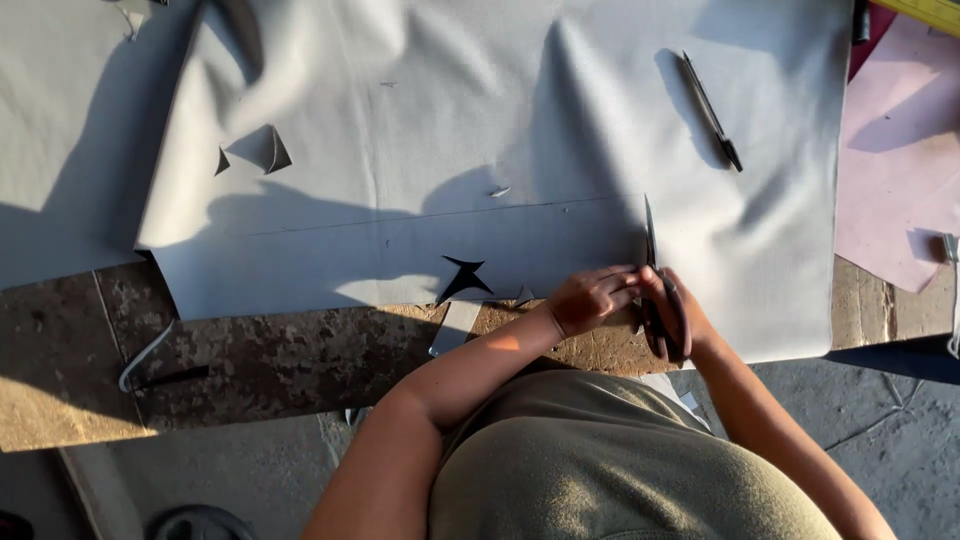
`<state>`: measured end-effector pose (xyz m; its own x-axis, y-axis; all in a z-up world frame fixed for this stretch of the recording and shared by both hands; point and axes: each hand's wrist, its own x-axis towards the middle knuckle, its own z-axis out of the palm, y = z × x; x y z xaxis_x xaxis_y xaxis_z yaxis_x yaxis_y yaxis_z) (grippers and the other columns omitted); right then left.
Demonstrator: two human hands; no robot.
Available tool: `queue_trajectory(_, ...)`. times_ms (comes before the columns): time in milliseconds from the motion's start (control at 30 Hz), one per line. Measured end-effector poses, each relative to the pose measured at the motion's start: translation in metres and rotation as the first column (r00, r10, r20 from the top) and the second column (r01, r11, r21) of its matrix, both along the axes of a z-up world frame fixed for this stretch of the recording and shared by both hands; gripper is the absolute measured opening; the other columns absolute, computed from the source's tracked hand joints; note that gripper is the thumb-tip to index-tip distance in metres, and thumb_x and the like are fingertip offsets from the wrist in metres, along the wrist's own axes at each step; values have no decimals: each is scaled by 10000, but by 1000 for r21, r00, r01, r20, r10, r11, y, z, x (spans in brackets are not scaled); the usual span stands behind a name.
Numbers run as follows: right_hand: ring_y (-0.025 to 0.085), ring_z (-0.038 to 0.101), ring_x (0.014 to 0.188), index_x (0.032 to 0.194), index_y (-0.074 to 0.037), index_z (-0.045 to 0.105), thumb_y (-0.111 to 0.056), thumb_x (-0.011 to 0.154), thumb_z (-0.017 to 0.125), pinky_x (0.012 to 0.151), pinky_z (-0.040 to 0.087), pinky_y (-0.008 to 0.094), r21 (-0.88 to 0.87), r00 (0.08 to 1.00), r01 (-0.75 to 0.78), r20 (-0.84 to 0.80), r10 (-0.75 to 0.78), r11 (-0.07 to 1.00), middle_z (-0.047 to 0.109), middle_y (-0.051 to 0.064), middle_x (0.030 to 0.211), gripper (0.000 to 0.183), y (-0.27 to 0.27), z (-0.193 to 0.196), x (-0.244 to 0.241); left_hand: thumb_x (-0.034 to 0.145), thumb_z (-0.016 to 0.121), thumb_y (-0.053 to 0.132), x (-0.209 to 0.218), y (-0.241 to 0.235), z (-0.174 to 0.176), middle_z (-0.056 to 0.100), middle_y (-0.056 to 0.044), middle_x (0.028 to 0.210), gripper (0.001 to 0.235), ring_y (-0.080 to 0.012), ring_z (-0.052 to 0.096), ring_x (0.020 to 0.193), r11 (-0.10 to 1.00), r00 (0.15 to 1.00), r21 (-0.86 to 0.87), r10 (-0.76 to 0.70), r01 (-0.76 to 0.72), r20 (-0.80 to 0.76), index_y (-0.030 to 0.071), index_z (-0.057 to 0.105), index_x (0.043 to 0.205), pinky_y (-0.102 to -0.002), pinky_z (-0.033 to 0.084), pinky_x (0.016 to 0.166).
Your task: Measuring fabric with a ruler, marking it with a pen, and cutting it with scissors on a workbench.
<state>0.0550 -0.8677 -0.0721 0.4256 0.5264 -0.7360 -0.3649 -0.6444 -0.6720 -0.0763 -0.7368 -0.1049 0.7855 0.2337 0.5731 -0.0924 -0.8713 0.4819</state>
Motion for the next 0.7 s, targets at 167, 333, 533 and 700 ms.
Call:
queue_trajectory(167, 275, 645, 585, 1008, -32, 594, -596, 1084, 583, 450, 531, 379, 16, 996, -48, 70, 47, 999, 627, 190, 737, 569, -3, -62, 41, 1052, 521, 173, 1, -2, 0, 702, -27, 1067, 160, -229, 710, 1060, 999, 1000, -41, 6, -6, 8, 130, 646, 961, -307, 593, 880)
queue_trajectory(333, 299, 640, 478, 979, -35, 633, -590, 1107, 544, 457, 532, 381, 2, 982, -148, 122, 146, 989, 573, 178, 585, 577, 7, -35, 52, 1011, 499, 82, 16, -14, -41, 616, -103, 1002, 93, -331, 661, 1004, 943, 987, -298, 119, -147, -111, 87, 540, 1094, -393, 563, 867)
queue_trajectory(533, 280, 451, 273, 1028, 2, 595, -491, 1069, 561, 248, 379, 365, -7, 952, -303, -57, 302, 953, 465, 193, 497, 495, 31, 60, 81, 987, 489, 416, 40, 13, 58, 687, -182, 1085, 504, -344, 716, 1007, 771, 789, -434, 140, -466, -598, 93, 442, 1371, -423, 563, 807)
queue_trajectory(700, 176, 326, 345, 1072, -67, 573, -396, 1015, 548, 249, 219, 313, -133, 725, -687, -187, 663, 714, 400, 82, 571, 335, 73, 92, 156, 978, 639, 29, 57, 4, 32, 690, -129, 854, 263, -273, 675, 779, 891, 712, -161, 219, -425, -667, 21, 674, 1239, -339, 633, 579)
